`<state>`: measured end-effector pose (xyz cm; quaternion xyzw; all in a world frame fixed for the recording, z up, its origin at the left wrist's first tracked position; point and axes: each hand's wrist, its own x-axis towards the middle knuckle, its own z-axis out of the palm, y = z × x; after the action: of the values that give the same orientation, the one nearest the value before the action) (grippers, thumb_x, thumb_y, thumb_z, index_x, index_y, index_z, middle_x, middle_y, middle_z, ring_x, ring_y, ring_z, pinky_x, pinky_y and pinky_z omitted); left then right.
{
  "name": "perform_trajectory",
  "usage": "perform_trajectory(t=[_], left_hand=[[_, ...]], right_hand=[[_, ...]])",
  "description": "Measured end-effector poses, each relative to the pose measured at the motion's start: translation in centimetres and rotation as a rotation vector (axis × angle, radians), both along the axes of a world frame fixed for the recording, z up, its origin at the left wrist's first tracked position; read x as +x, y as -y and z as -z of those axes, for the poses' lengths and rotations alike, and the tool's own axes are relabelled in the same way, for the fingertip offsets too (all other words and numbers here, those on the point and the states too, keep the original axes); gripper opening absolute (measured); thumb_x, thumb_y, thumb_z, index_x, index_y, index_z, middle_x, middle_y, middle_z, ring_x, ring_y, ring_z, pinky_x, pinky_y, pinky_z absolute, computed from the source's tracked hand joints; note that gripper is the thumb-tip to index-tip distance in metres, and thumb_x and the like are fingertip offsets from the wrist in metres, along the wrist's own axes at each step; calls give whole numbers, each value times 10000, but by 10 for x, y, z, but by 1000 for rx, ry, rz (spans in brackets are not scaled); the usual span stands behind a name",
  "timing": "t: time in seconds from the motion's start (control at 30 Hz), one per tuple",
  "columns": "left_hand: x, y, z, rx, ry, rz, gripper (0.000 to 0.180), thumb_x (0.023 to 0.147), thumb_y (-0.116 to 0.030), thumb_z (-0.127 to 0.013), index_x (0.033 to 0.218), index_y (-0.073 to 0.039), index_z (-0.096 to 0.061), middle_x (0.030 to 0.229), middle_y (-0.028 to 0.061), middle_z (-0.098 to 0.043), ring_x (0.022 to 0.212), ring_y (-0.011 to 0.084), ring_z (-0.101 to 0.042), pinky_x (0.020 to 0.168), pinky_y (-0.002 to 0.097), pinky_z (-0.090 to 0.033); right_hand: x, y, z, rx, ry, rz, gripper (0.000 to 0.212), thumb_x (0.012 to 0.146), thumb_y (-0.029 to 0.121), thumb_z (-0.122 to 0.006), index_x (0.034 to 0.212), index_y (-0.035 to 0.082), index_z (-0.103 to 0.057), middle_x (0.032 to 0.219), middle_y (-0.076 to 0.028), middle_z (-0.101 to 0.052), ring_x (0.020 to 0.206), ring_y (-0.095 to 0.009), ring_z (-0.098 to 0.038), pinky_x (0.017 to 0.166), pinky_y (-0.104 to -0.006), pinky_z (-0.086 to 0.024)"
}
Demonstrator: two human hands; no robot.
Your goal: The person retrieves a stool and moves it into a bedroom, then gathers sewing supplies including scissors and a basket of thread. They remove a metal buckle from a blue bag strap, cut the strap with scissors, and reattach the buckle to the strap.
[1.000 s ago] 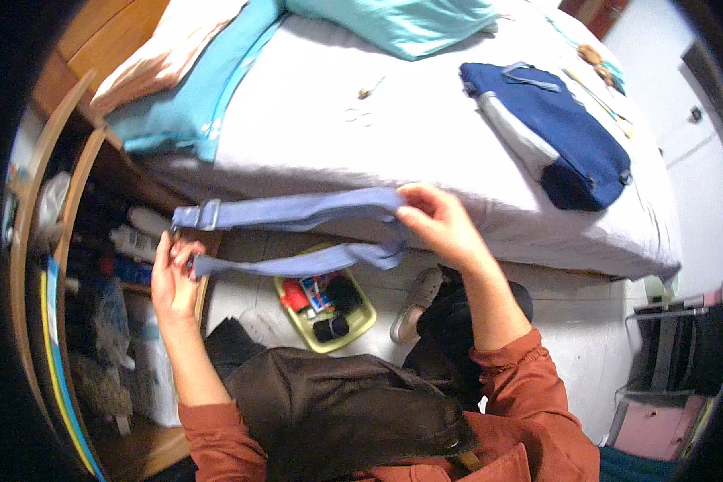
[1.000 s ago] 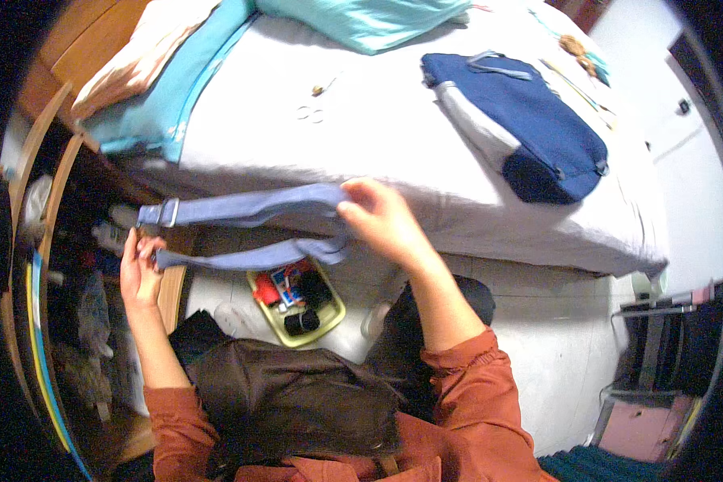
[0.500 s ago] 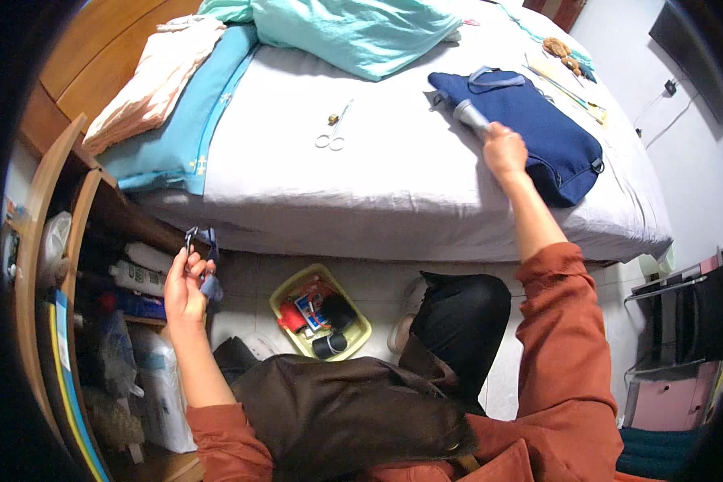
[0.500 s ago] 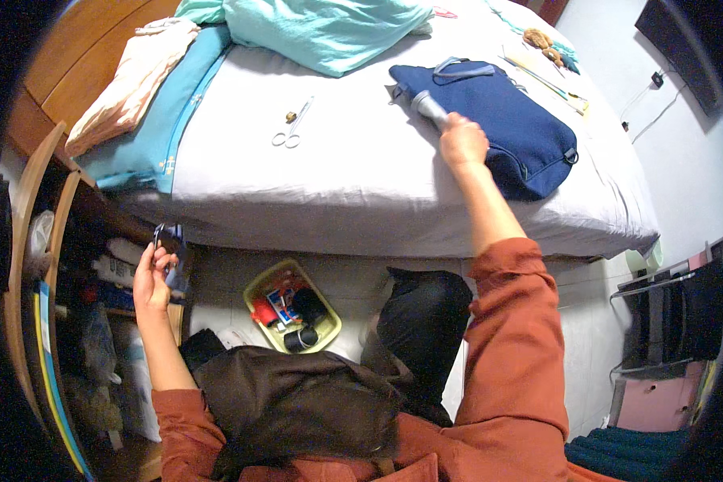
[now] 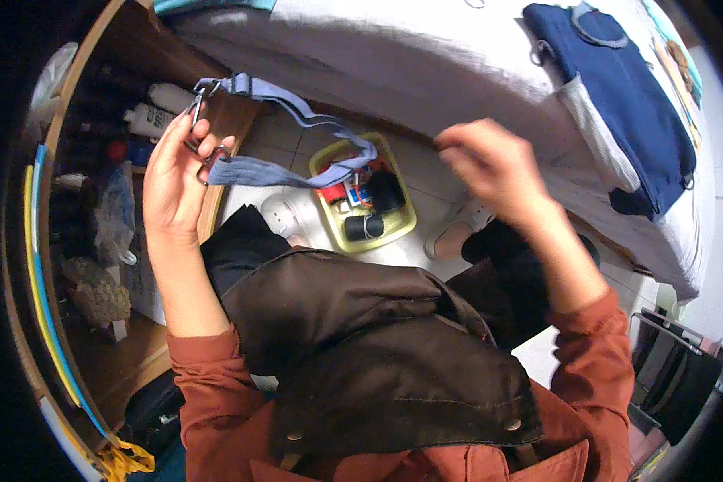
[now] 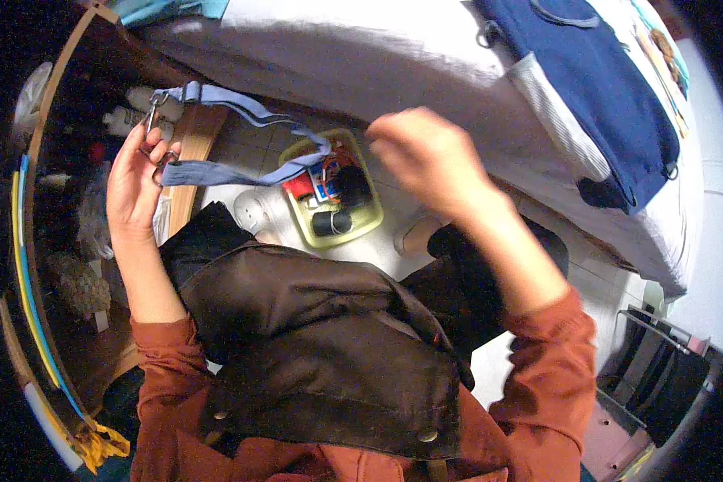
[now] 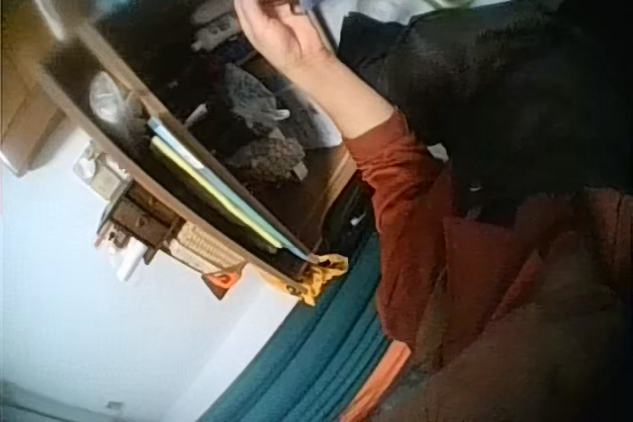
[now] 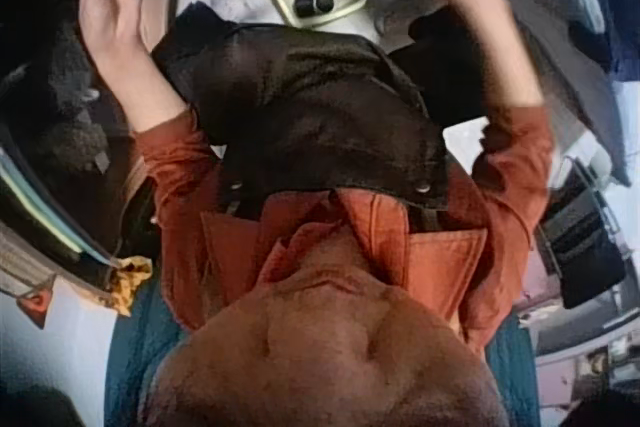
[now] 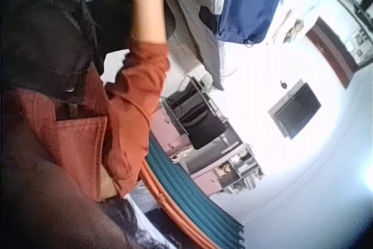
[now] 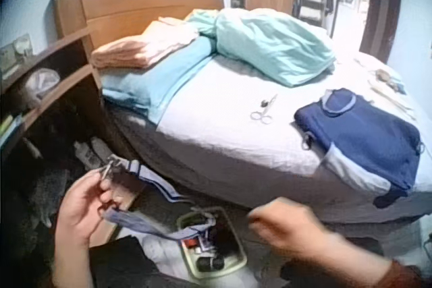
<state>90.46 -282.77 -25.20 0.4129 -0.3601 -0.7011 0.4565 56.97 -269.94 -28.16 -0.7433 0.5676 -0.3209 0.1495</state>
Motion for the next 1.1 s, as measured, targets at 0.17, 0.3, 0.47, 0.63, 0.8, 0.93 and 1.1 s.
perform_trajectory(t=[0.17,0.3,0.47,0.63,0.8,0.93,1.1], left_hand=[[-6,5,5,-141,57,-56,200,878,-166,-478,1026,-37,-518,760,0,-511,575,90,-461,670,314,-476],[-4,-1,8,-106,114,-106,286,890,-147,-453,1141,-12,-435,771,20,-471,582,82,-461,673,301,-490],[-31,16,2,-128,131,-147,269,887,-165,-464,1116,-23,-466,773,-2,-471,571,64,-437,651,243,-470],[-58,17,-5,-181,131,-66,245,888,-134,-461,1107,-25,-446,722,9,-459,552,71,-435,671,284,-484],[-69,17,-4,-307,169,-32,249,885,-139,-472,1109,-33,-446,714,-12,-436,573,61,-417,640,244,-468],[-109,5,-12,-624,665,-178,418,847,-94,-507,1248,-111,-389,969,29,-436,726,72,-444,577,195,-449],[-174,-17,-28,-929,841,99,405,768,-47,-563,1165,-82,-489,1154,106,-428,962,178,-480,731,254,-437]], right_hand=[[5,43,212,1003,-332,144,316,674,252,-639,902,34,-626,913,-172,-605,774,-323,-597,690,-388,-491],[69,20,255,837,11,124,401,717,279,-610,1054,67,-561,988,-168,-585,920,-326,-560,817,-390,-443],[74,60,75,142,304,-77,282,776,157,-584,1016,15,-538,1003,-151,-565,973,-301,-528,826,-388,-433],[-40,62,-45,-465,-288,447,343,673,130,-651,984,34,-545,975,-157,-535,949,-319,-508,795,-392,-421],[-116,43,-48,-431,-438,712,207,666,64,-619,861,34,-556,909,-116,-570,864,-285,-523,756,-374,-423],[-109,13,-40,-473,-207,595,118,688,3,-577,799,38,-556,844,-82,-587,787,-260,-532,697,-357,-437],[-86,-30,-40,-477,-107,538,177,645,-43,-585,807,26,-567,842,-102,-579,741,-274,-532,653,-355,-441]])
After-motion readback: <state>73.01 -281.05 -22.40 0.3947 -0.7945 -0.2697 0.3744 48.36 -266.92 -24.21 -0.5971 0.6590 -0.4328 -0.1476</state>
